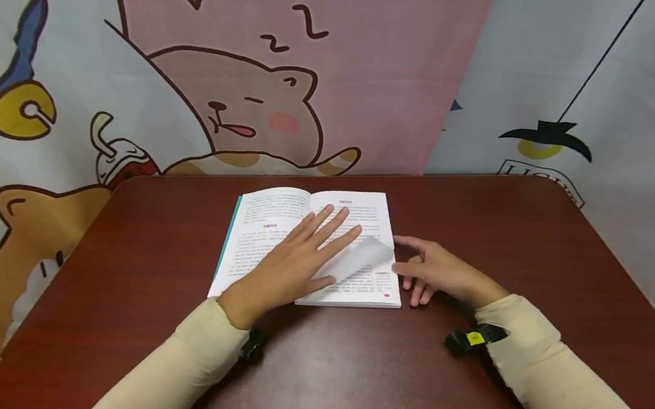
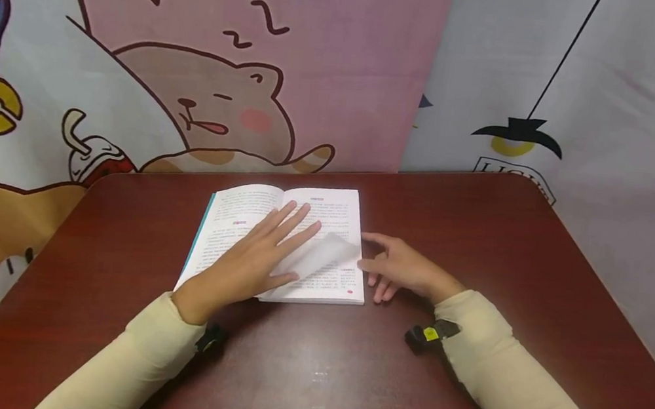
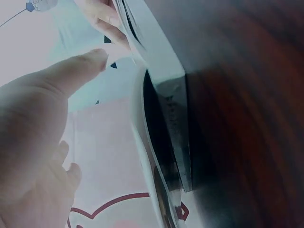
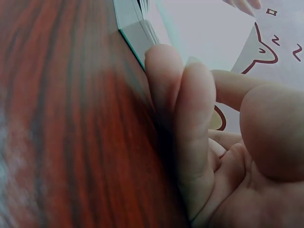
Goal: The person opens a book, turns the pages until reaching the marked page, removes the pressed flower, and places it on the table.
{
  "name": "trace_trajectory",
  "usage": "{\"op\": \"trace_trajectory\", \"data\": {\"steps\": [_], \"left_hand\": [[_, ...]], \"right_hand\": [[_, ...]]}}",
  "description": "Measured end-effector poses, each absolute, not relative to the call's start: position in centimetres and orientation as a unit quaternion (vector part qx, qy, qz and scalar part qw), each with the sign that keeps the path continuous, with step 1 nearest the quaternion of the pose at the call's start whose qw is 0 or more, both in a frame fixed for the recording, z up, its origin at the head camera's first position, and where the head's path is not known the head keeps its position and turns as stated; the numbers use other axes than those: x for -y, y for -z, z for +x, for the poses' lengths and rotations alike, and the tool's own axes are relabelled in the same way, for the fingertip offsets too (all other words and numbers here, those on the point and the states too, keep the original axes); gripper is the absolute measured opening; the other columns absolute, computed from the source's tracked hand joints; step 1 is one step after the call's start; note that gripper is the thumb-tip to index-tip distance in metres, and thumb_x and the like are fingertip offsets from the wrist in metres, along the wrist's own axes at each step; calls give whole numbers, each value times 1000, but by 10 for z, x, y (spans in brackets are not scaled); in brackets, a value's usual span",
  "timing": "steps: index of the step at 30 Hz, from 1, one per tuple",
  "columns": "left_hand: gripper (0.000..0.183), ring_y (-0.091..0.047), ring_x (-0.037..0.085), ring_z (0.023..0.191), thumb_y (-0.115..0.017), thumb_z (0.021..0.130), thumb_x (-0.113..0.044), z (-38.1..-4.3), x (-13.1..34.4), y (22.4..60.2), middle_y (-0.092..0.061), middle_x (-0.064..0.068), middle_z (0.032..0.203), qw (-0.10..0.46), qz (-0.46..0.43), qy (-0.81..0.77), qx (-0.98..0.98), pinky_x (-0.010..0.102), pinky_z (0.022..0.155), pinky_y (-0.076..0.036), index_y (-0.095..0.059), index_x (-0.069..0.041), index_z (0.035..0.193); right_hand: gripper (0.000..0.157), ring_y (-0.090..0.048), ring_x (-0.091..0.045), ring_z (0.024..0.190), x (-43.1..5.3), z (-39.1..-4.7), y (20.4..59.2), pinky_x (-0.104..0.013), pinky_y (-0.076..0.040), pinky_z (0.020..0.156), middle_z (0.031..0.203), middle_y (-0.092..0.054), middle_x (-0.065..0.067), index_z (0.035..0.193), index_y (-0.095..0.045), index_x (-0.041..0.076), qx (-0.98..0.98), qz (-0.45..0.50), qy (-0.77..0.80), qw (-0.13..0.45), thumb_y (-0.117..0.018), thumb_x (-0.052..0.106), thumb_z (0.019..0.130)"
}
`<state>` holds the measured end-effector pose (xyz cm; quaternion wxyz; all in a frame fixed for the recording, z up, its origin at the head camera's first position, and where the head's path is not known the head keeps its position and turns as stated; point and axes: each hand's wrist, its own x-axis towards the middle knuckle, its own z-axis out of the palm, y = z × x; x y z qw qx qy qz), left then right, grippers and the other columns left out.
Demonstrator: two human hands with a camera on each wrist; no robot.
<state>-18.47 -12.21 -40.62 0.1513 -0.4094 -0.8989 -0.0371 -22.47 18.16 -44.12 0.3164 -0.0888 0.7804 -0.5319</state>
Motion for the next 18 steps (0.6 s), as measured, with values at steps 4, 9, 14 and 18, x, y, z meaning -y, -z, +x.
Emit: {"op": "trace_trajectory", "data": {"steps": [4, 9, 14, 18], "left_hand": [[97, -9, 33, 157, -83, 83, -30, -185, 123, 406, -11, 9, 169, 163, -417, 35, 894, 45, 126, -13, -24, -22, 160], [73, -13, 31, 156, -75, 89, -22, -184, 123, 405, -23, 6, 167, 157, -430, 15, 889, 43, 127, -13, -41, -21, 154], [42, -23, 29, 154, -66, 95, -13, -184, 121, 406, -40, 3, 160, 135, -454, 28, 880, 45, 125, -19, -63, -21, 136], [38, -25, 30, 153, -67, 95, -16, -184, 121, 407, -42, 5, 158, 120, -458, 29, 880, 46, 125, -19, -66, -21, 133]], "right_hand": [[82, -69, -24, 52, -182, -225, 442, -36, -56, 48, 74, -62, -12, 159, -21, 13, -777, -97, 535, 318, -70, 20, 94], [82, -68, -24, 52, -181, -225, 441, -36, -56, 48, 74, -61, -12, 159, -21, 13, -780, -99, 531, 318, -70, 21, 94], [80, -68, -24, 51, -181, -224, 439, -36, -56, 48, 74, -62, -13, 159, -21, 13, -779, -94, 531, 319, -68, 21, 95], [79, -68, -24, 52, -180, -224, 438, -37, -57, 49, 75, -62, -12, 159, -21, 14, -781, -91, 528, 320, -68, 21, 96]]}}
